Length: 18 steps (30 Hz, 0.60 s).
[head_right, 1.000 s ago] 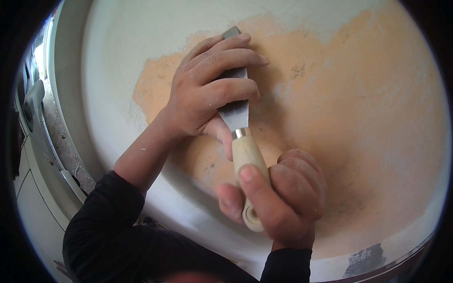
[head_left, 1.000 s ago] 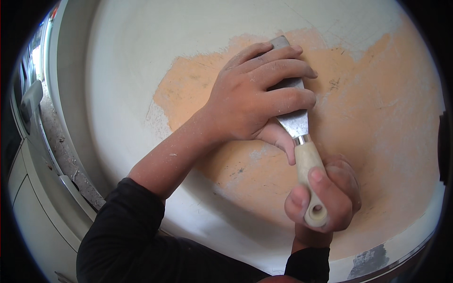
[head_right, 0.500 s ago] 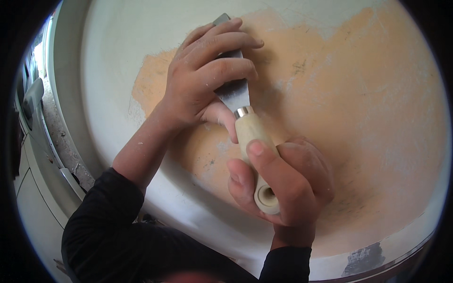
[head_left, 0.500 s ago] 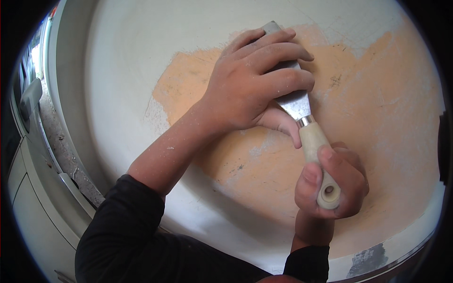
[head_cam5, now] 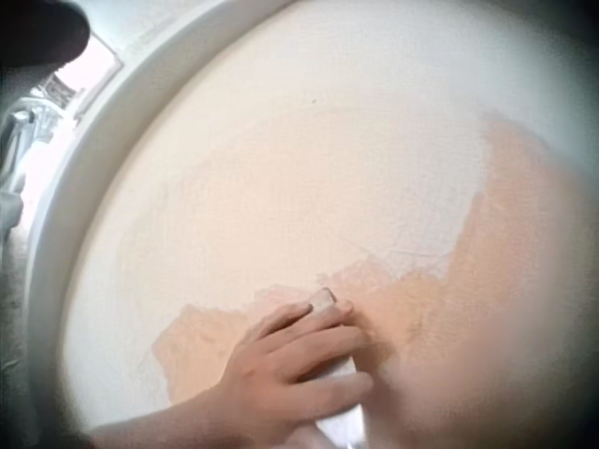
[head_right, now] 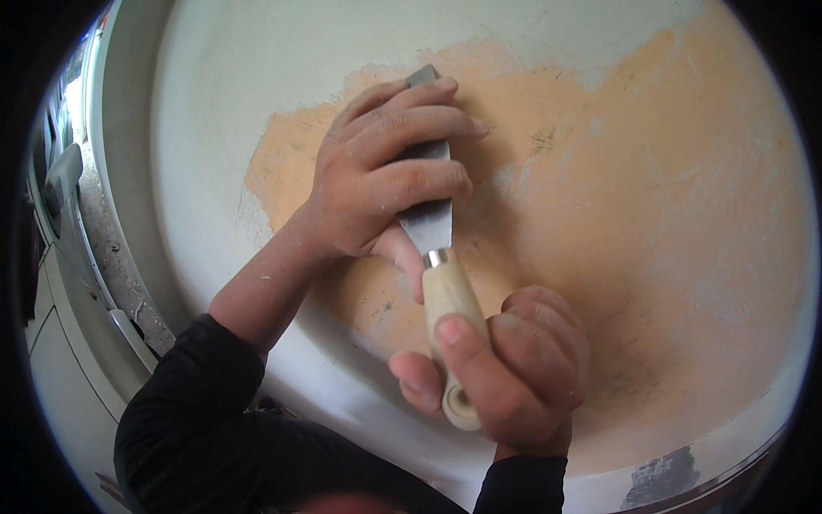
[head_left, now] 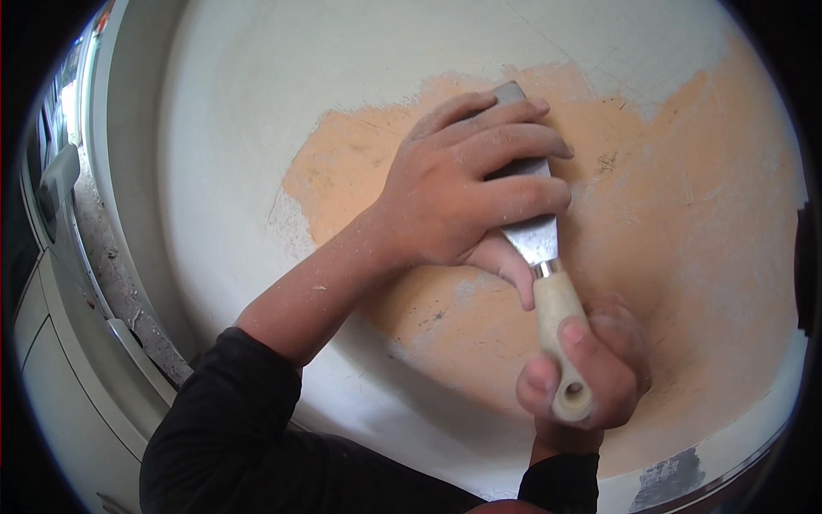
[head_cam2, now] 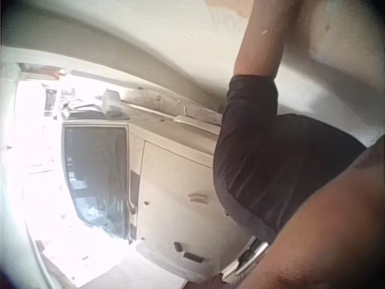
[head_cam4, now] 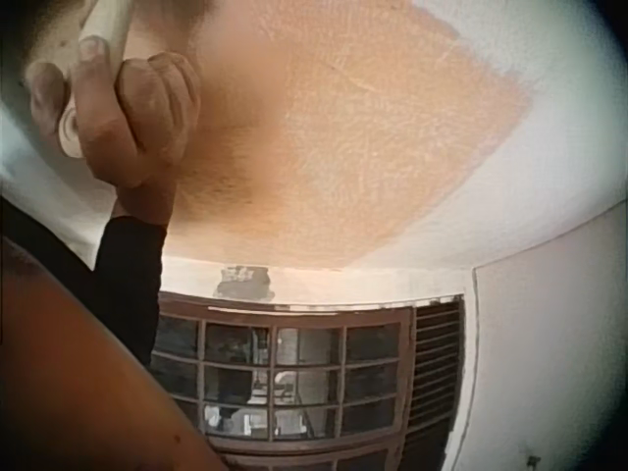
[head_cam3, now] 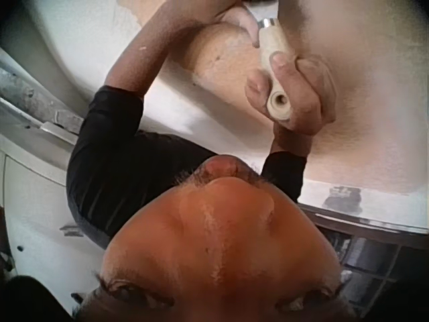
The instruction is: The person scrapes old paint or plaster off an interior wall using a metal putty knife.
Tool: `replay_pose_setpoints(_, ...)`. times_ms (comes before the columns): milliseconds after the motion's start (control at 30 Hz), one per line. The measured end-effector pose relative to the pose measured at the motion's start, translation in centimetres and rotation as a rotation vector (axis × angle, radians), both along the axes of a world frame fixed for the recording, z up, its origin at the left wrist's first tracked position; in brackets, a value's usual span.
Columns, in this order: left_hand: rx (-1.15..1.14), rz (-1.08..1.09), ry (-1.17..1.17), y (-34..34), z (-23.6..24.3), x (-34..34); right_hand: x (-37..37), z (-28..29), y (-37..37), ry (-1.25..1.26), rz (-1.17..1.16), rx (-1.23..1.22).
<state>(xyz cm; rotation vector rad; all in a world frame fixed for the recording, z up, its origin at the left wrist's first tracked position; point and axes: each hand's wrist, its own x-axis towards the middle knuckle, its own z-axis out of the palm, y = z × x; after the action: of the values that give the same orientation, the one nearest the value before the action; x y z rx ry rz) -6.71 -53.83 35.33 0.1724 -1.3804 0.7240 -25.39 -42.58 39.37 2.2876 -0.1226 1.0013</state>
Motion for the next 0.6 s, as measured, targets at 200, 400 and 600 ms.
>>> replay_pose_setpoints(200, -0.01, -0.021, -0.001, -0.1, 0.3, 0.0, 0.2, 0.3, 0.2, 0.004, -0.02, 0.003)
replay_pose_setpoints(400, -0.004, -0.028, -0.004, 0.1, 0.3, 0.1, 0.1, 0.3, 0.3, -0.016, -0.049, -0.033)
replay_pose_setpoints(600, 0.054, -0.014, 0.079, 0.2, 0.7, 0.3, 0.0, 0.4, -0.6, -0.054, -0.06, -0.066)
